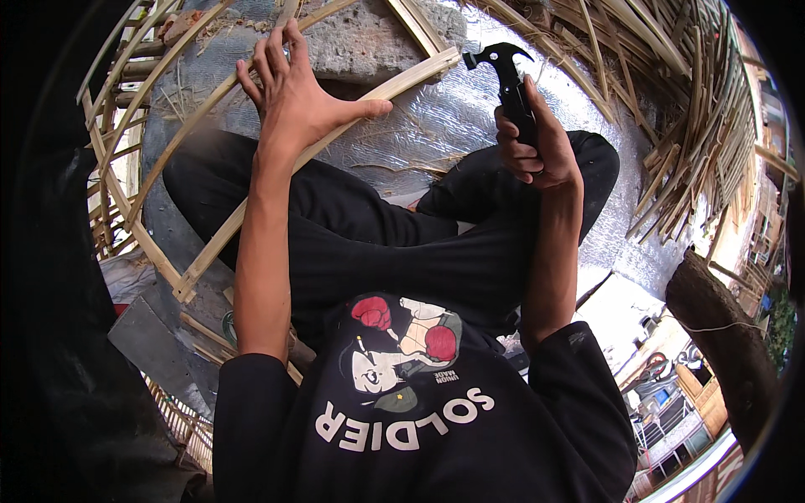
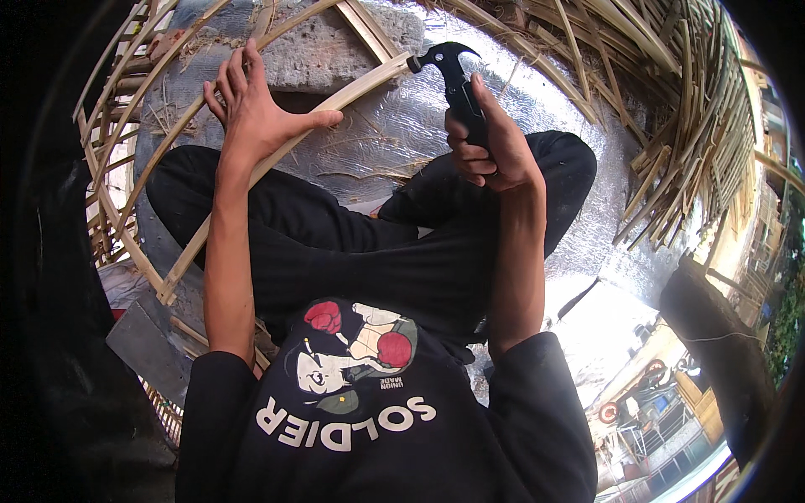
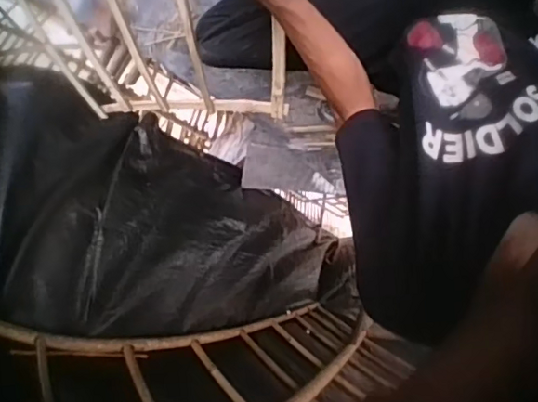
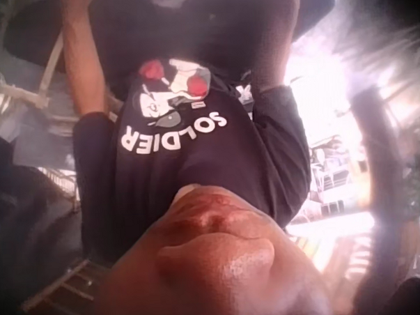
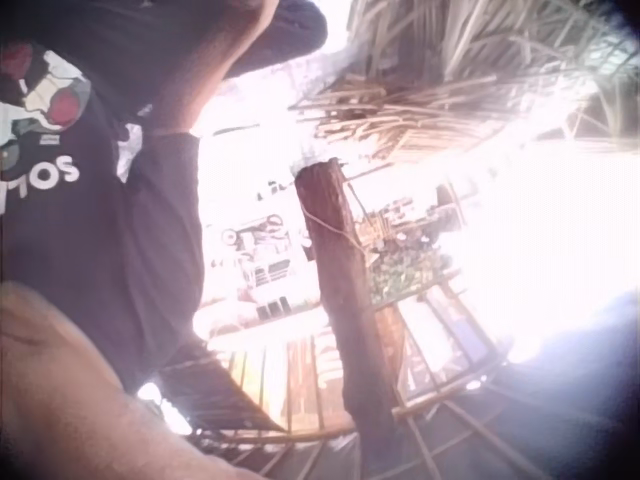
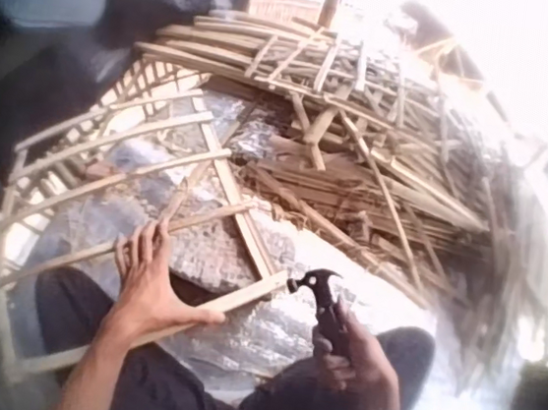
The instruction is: The person constructs a bamboo frame by hammering small wooden pegs into holes in bamboo strips, assembling the grid-like structure piece by piece while sitting on the floor.
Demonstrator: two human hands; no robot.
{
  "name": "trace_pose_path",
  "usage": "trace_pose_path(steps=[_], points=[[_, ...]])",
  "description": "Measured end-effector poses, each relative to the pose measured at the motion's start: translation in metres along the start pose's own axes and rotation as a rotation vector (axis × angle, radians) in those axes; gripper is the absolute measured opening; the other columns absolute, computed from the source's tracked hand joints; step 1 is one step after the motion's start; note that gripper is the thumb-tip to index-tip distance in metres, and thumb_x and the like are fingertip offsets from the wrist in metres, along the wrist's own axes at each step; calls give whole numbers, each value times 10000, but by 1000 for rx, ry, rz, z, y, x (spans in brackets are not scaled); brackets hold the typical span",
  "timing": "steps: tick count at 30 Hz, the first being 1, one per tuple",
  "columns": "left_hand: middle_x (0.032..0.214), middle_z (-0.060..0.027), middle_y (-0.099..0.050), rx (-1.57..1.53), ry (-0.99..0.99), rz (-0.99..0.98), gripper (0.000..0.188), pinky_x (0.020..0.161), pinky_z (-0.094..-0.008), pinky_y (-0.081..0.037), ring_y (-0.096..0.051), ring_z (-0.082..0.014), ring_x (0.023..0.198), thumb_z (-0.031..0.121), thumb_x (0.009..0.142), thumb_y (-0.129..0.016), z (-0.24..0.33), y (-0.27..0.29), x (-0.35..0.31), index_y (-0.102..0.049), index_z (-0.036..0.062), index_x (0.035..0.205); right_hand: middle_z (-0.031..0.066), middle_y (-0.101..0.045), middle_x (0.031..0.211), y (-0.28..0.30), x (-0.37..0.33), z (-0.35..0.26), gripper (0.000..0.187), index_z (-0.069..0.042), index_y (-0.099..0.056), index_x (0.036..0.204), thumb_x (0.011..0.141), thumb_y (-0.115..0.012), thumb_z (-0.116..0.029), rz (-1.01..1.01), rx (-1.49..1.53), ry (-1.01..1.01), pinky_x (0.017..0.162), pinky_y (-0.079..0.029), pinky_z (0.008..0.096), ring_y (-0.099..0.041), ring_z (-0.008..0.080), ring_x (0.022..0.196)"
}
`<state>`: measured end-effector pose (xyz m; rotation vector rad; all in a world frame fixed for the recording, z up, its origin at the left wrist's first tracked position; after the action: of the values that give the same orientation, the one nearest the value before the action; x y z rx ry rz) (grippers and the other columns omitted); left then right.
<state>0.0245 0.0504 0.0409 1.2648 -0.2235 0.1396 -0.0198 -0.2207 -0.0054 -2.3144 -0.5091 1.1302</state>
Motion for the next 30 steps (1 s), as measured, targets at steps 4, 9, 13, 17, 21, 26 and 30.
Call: trace_pose_path(steps=[4, 9, 13, 17, 21, 26, 30], points=[[1574, -246, -246, -10, 6, -25, 1587, 1190, -613, 20, -112, -389, 1516, 883, 409, -782, 7, 2, 3, -181, -26, 1563, -72, -272, 482, -3, 6, -2, 677, -116, -430, 745, 962, -381, -756, 150, -51, 87, 298, -232, 225, -214, 45, 326], [1565, -250, -251, 2, 5, -3, 1589, 1189, -617, 14, -124, -387, 1512, 882, 404, -783, 2, 2, 0, -179, -26, 1561, -65, -299, 494, -7, -10, -6, 681, -116, -448, 751, 947, -408, -767, 312, -324, 22, 347, -211, 234, -264, 50, 364], [1556, -251, -266, 1, -5, 0, 1586, 1191, -620, 8, -138, -392, 1507, 877, 404, -788, 5, 1, 2, -181, -21, 1562, -66, -317, 505, 10, -6, -24, 683, -115, -469, 756, 930, -445, -774, 458, -361, 107, 380, -195, 244, -266, 50, 385], [1561, -256, -262, -34, -3, -5, 1598, 1192, -619, -4, -133, -395, 1510, 849, 394, -814, 7, 5, 2, -172, -23, 1568, -63, -333, 484, -5, -26, -76, 659, -102, -531, 708, 988, -444, -692, 525, -958, 53, 388, -215, 256, -290, 52, 386], [1554, -257, -265, 22, 30, -15, 1600, 1189, -621, -6, -133, -390, 1510, 856, 391, -811, 5, 1, 0, -172, -18, 1569, -41, -368, 460, -69, -61, -145, 683, -104, -524, 699, 989, -405, -710, 632, -1022, 468, 354, -308, 270, -376, 56, 367], [1479, -273, -307, 86, 161, -29, 1486, 1181, -578, -120, -238, -406, 1416, 793, 464, -832, 21, 26, 13, -195, -52, 1506, 2, -415, 462, -19, -17, -69, 808, -52, -440, 506, 975, -448, -710, 432, -1381, -100, 368, -411, 297, -431, 136, 349], [1570, -298, -209, 36, 170, -183, 1625, 1220, -583, -24, -119, -448, 1501, 787, 417, -851, 4, 8, 8, -89, -78, 1562, -47, -375, 450, -16, -49, -100, 734, -93, -493, 586, 952, -474, -729, 600, -1153, 2, 326, -361, 289, -408, 70, 357]])
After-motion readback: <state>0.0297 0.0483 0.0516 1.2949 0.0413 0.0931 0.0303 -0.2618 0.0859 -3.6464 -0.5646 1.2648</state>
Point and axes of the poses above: each hand's wrist, its own x-axis towards the middle knuckle, its own y-axis out of the back of the hand, z = x × y, the point moved 10 cm from there along x, towards the middle knuckle
